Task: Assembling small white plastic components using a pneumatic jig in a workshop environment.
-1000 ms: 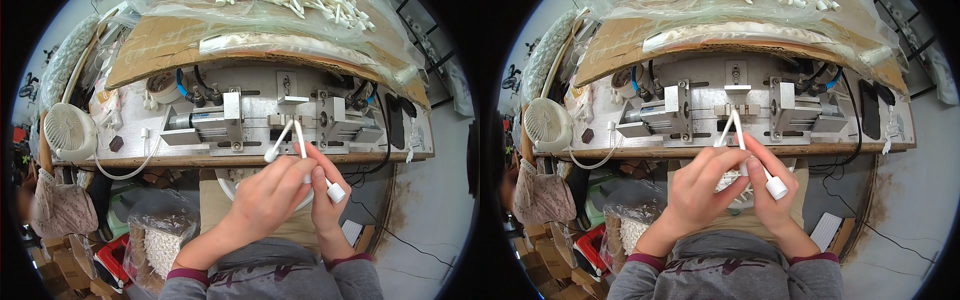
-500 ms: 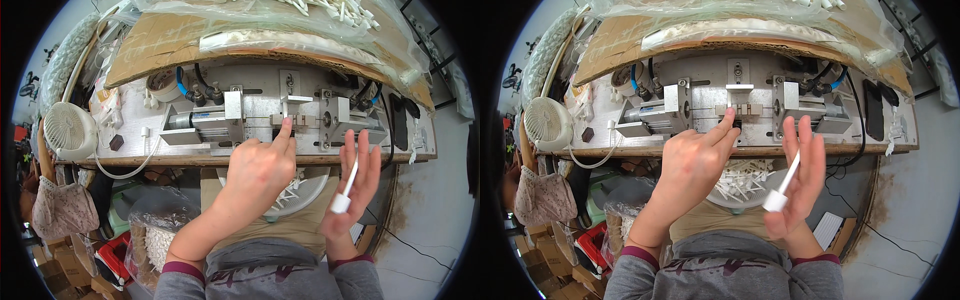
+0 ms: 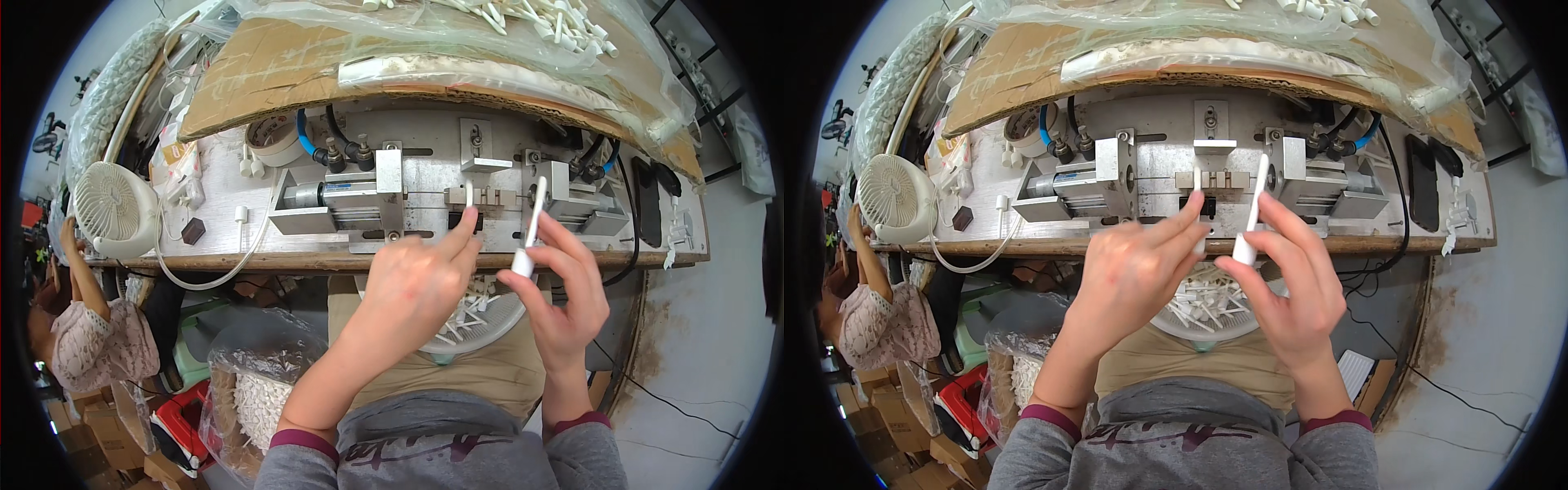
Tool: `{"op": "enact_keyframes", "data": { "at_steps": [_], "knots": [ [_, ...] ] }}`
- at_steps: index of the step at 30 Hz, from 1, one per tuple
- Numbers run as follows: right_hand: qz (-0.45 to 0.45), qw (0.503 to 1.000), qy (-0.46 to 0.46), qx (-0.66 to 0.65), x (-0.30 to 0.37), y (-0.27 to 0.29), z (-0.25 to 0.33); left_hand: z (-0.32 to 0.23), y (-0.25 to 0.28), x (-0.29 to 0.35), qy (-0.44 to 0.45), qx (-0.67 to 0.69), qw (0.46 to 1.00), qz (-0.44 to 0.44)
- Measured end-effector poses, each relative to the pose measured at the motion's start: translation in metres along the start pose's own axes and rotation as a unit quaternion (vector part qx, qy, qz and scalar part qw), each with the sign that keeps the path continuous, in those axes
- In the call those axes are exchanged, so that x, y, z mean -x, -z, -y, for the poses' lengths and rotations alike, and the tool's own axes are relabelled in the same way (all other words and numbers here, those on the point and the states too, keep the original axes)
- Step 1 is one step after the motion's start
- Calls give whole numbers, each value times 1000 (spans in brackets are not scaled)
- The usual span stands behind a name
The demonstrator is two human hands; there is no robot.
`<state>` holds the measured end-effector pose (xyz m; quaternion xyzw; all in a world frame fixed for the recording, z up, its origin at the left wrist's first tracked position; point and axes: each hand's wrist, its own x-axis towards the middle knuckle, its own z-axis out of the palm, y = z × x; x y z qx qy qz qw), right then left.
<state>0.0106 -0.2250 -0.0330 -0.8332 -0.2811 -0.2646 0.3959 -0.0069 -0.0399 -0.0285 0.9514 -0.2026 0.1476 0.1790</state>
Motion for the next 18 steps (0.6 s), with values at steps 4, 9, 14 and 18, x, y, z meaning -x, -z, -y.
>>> {"op": "enact_keyframes", "data": {
  "at_steps": [4,9,14,18],
  "knots": [
    [97,991,62,71,-8,-14,-4,-11,21,40,1,121,985,123],
    [144,966,153,153,-21,-35,-6,-8,2,63,31,165,964,206],
    [211,952,118,188,-29,-31,4,-3,-19,75,32,184,959,214],
    [249,945,125,168,-40,-20,2,-4,-26,70,6,165,961,221]
  ]
}}
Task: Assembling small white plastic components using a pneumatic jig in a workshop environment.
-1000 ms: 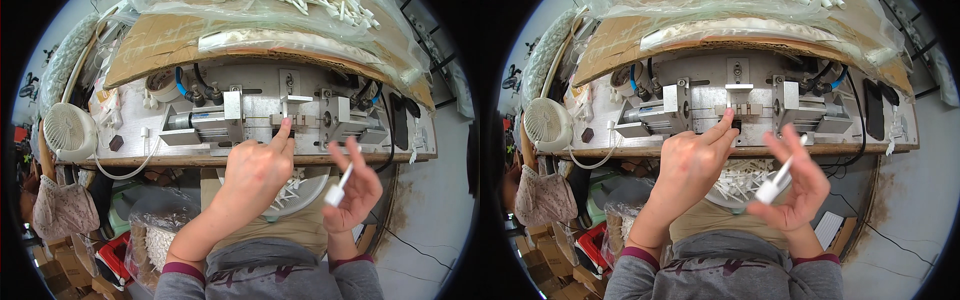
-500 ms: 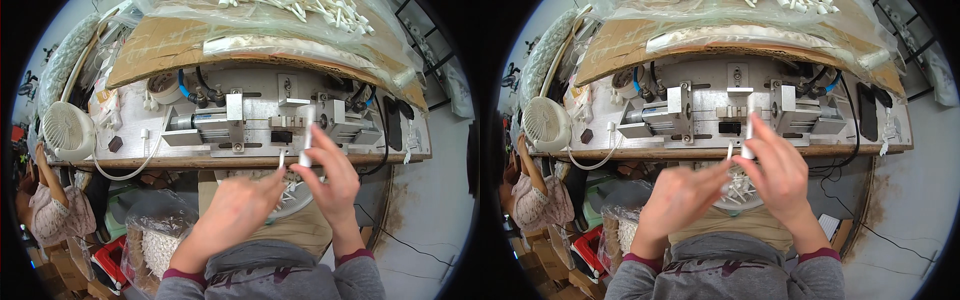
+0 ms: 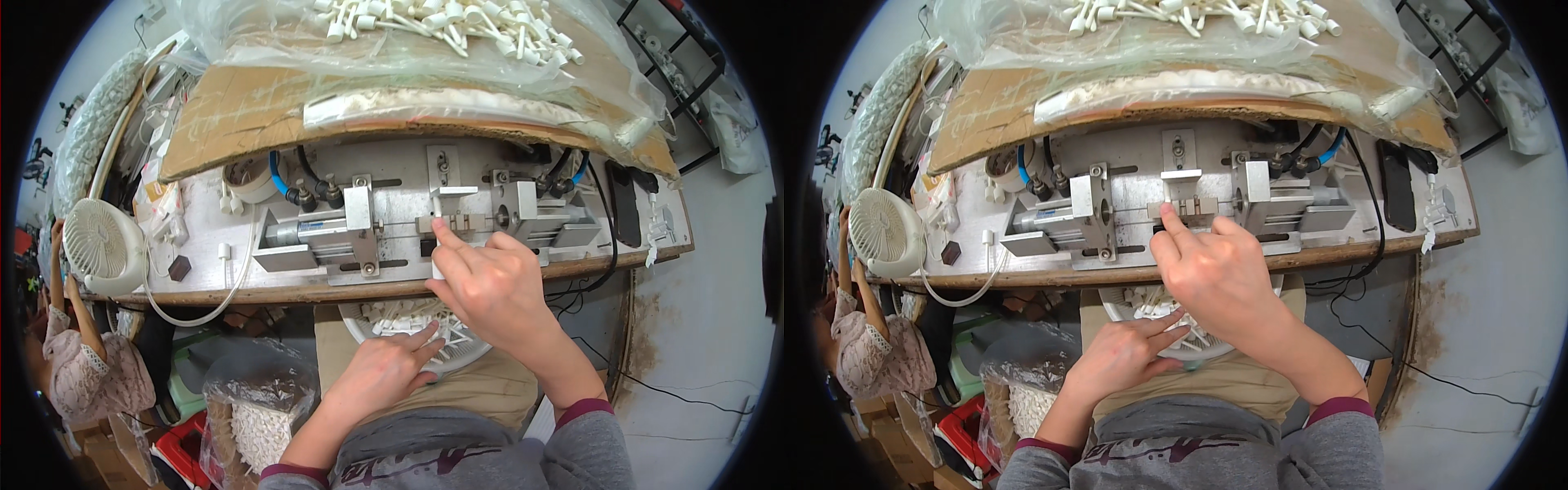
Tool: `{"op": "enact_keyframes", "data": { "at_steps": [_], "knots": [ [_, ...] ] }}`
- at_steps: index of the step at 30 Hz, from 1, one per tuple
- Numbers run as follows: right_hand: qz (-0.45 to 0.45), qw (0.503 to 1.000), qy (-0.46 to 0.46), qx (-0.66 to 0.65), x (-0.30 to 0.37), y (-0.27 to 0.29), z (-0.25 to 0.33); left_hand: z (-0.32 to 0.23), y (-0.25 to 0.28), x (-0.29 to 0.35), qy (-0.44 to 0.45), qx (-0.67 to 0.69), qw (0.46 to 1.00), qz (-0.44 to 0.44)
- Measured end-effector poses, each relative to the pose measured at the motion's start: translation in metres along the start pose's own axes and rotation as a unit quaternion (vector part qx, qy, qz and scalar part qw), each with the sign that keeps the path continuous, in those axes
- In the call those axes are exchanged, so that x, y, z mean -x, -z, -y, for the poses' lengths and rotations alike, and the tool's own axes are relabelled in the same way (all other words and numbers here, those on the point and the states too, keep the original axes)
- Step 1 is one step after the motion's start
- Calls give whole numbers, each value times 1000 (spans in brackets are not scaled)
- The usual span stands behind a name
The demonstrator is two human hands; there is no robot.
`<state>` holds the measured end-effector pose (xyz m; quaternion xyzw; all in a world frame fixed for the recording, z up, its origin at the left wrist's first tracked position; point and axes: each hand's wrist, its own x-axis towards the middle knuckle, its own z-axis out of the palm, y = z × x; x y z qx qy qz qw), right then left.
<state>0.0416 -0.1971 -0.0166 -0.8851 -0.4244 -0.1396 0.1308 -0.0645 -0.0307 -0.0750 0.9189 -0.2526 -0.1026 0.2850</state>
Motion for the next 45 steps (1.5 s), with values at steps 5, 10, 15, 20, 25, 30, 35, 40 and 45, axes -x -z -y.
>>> {"op": "enact_keyframes", "data": {
  "at_steps": [5,10,15,20,25,30,35,40,45],
  "knots": [
    [23,996,7,-84,-15,36,-18,-2,8,3,-19,-14,1000,-4],
    [-207,968,-129,-63,-75,84,-93,3,1,14,-30,-14,999,-31],
    [-38,975,-172,136,-114,95,-237,-6,2,24,-42,12,998,-50],
    [36,964,-264,27,-121,67,-243,-5,2,29,-34,22,998,-57],
    [10,975,-211,70,-113,50,-180,-4,1,25,-42,27,997,-59],
    [-9,988,-153,-20,-119,48,-152,-5,-1,21,-59,36,996,-60],
    [-45,979,-175,-94,-117,54,-128,0,-13,21,-65,49,996,-48],
    [-88,991,-92,-44,-128,39,-140,2,-19,28,-52,65,996,-28],
    [-66,993,-79,-52,-125,34,-142,3,-29,28,-67,77,993,-62]
  ]
}}
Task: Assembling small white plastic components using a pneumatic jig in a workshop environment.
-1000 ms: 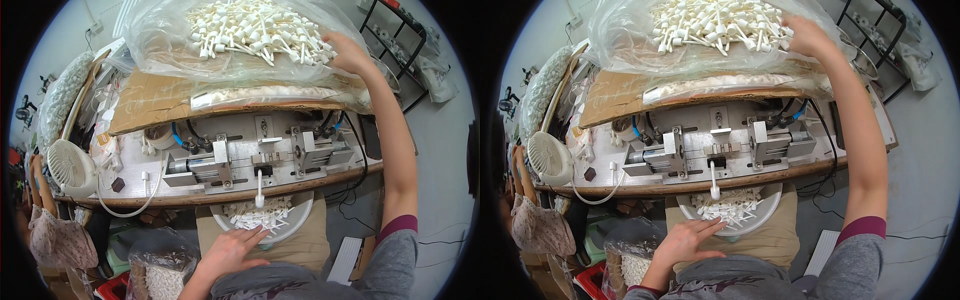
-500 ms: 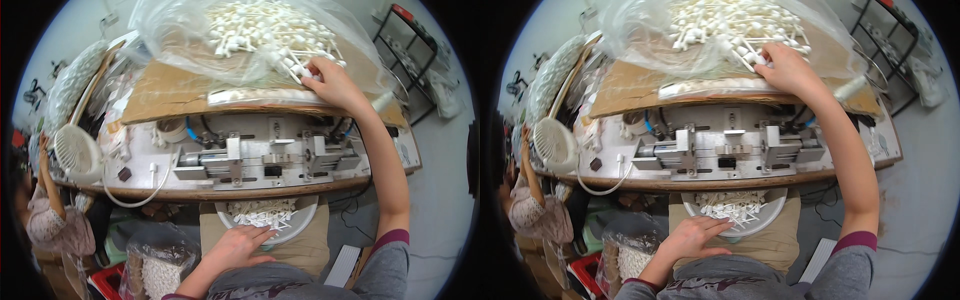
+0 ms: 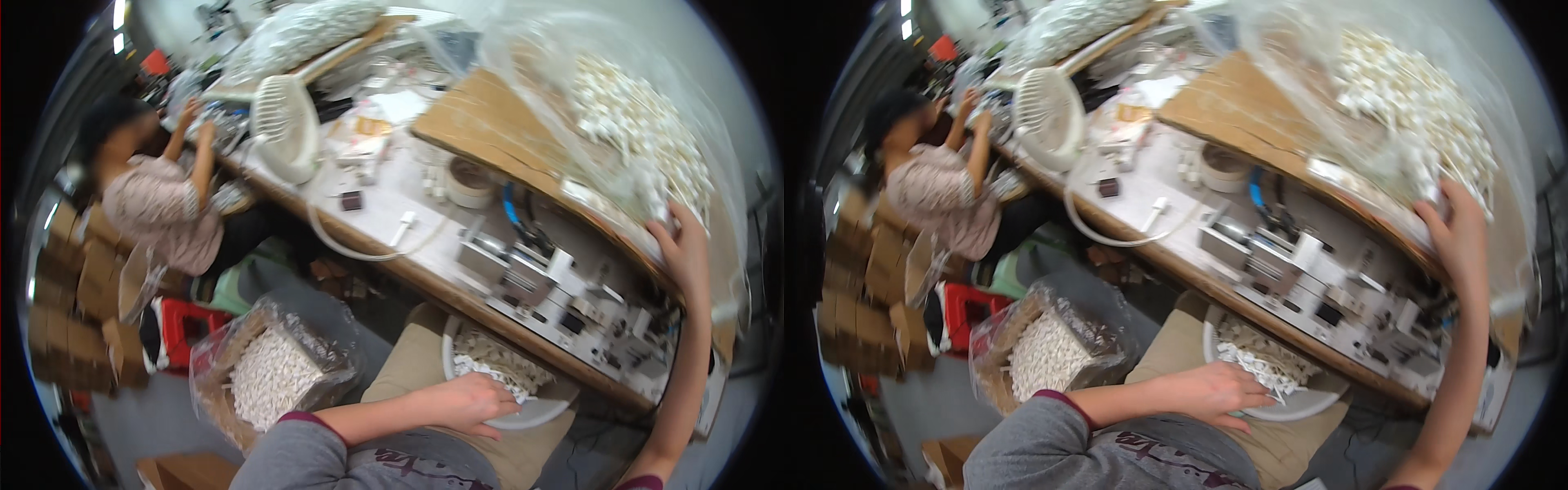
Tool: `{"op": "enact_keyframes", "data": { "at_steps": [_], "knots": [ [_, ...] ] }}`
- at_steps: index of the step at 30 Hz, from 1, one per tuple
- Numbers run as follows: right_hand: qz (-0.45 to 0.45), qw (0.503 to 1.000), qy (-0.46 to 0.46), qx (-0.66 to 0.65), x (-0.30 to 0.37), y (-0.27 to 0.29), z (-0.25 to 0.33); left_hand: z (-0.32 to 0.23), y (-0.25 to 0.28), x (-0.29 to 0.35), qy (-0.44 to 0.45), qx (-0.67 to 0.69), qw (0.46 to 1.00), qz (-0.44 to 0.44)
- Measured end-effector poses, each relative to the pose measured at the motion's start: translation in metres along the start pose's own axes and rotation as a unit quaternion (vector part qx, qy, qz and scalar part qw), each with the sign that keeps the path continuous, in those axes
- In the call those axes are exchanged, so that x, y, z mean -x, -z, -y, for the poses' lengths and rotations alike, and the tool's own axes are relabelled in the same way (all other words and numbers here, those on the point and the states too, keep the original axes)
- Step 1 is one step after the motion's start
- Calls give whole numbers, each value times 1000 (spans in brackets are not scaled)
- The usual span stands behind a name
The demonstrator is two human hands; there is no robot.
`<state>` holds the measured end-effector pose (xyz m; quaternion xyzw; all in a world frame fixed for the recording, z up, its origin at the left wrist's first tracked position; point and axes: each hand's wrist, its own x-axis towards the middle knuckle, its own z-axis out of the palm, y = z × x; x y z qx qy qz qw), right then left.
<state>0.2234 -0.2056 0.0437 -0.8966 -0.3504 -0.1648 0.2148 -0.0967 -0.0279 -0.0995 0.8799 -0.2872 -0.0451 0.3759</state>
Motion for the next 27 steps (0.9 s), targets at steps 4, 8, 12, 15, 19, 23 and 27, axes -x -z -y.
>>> {"op": "enact_keyframes", "data": {
  "at_steps": [4,8,12,15,19,23,27],
  "knots": [
    [-68,998,1,4,17,4,-8,-1,-1,-6,-27,15,999,-28],
    [-97,995,27,14,14,-1,-5,-6,1,-2,-26,10,999,-36],
    [-43,999,-30,-6,13,5,-8,-3,15,-23,-70,-62,986,-138],
    [-35,998,-47,-20,16,6,-8,-8,67,-74,-113,-51,948,-292],
    [-86,993,-25,-82,15,6,-6,-7,124,-161,-119,-173,844,-493],
    [-164,970,-55,-172,21,25,-19,4,138,-223,-67,-148,871,-464],
    [-218,929,-48,-294,35,23,16,-2,128,-228,-93,43,880,-464]
  ]
}}
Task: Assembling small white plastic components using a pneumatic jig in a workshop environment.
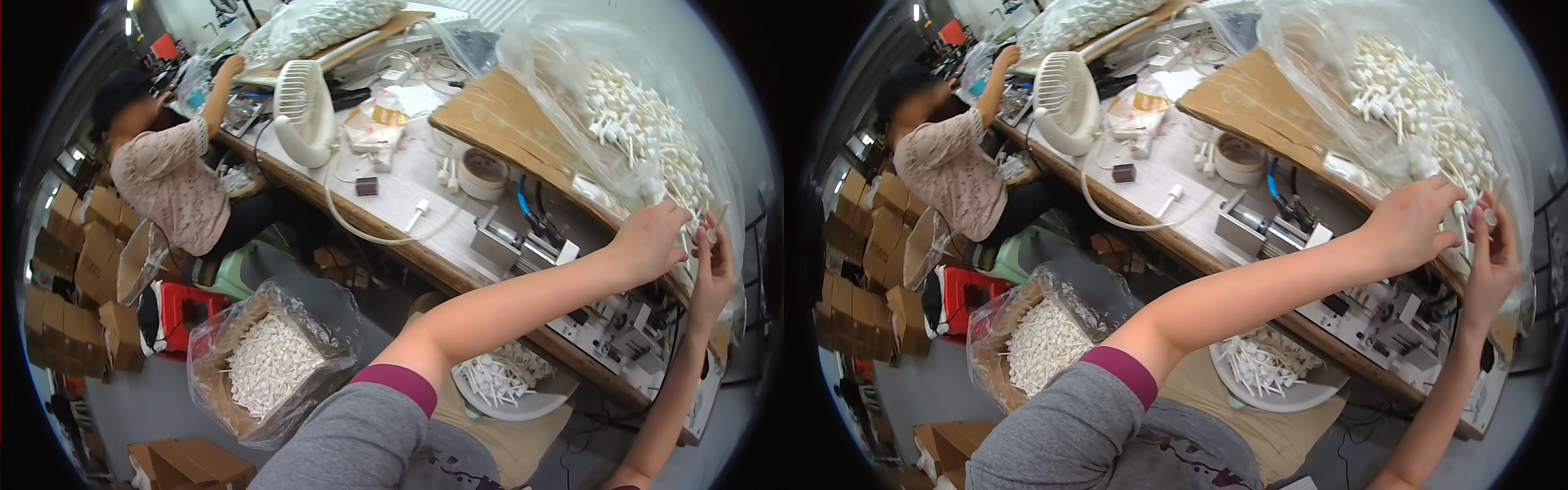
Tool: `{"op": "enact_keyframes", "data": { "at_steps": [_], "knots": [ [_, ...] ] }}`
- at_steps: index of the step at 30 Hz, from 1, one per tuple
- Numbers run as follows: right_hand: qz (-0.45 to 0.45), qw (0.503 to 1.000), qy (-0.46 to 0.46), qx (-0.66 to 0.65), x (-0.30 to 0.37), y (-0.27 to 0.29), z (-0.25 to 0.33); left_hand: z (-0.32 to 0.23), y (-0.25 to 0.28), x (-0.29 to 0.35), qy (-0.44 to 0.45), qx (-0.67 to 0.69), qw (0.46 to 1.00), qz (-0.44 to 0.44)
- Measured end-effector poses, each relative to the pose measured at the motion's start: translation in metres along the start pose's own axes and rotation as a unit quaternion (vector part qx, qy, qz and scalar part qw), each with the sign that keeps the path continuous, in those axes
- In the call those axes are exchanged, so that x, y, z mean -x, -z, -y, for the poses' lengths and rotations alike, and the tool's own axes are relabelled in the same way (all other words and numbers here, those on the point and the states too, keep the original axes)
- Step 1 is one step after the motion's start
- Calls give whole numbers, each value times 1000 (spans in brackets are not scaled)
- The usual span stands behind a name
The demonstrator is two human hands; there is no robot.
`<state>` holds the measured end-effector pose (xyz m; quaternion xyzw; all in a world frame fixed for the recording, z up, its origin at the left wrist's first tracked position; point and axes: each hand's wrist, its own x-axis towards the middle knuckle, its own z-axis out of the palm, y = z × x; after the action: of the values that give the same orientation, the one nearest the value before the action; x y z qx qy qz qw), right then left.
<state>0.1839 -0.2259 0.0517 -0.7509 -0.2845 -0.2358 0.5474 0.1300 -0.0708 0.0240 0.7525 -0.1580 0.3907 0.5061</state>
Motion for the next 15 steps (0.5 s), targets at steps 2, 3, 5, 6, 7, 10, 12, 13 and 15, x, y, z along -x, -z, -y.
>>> {"op": "enact_keyframes", "data": {
  "at_steps": [2,3,5,6,7,10,12,13,15],
  "knots": [
    [26,999,-8,32,19,-9,20,-4,3,0,14,42,999,3],
    [32,999,-1,32,26,-13,22,-5,4,-1,23,60,998,3],
    [43,999,10,-8,33,-14,20,-5,8,-1,18,65,998,6],
    [45,999,2,-2,37,-11,17,-5,10,0,4,54,998,9],
    [47,999,-7,3,42,-7,14,-6,13,1,-10,43,999,12],
    [60,997,-15,-45,49,-15,21,-14,30,8,-9,41,997,65],
    [73,996,-11,-59,56,-22,29,-22,43,14,41,144,985,87],
    [80,995,-7,-53,60,-25,32,-24,48,18,66,195,974,96],
    [96,995,13,-27,67,-23,38,-29,55,26,126,285,945,101]
  ]
}}
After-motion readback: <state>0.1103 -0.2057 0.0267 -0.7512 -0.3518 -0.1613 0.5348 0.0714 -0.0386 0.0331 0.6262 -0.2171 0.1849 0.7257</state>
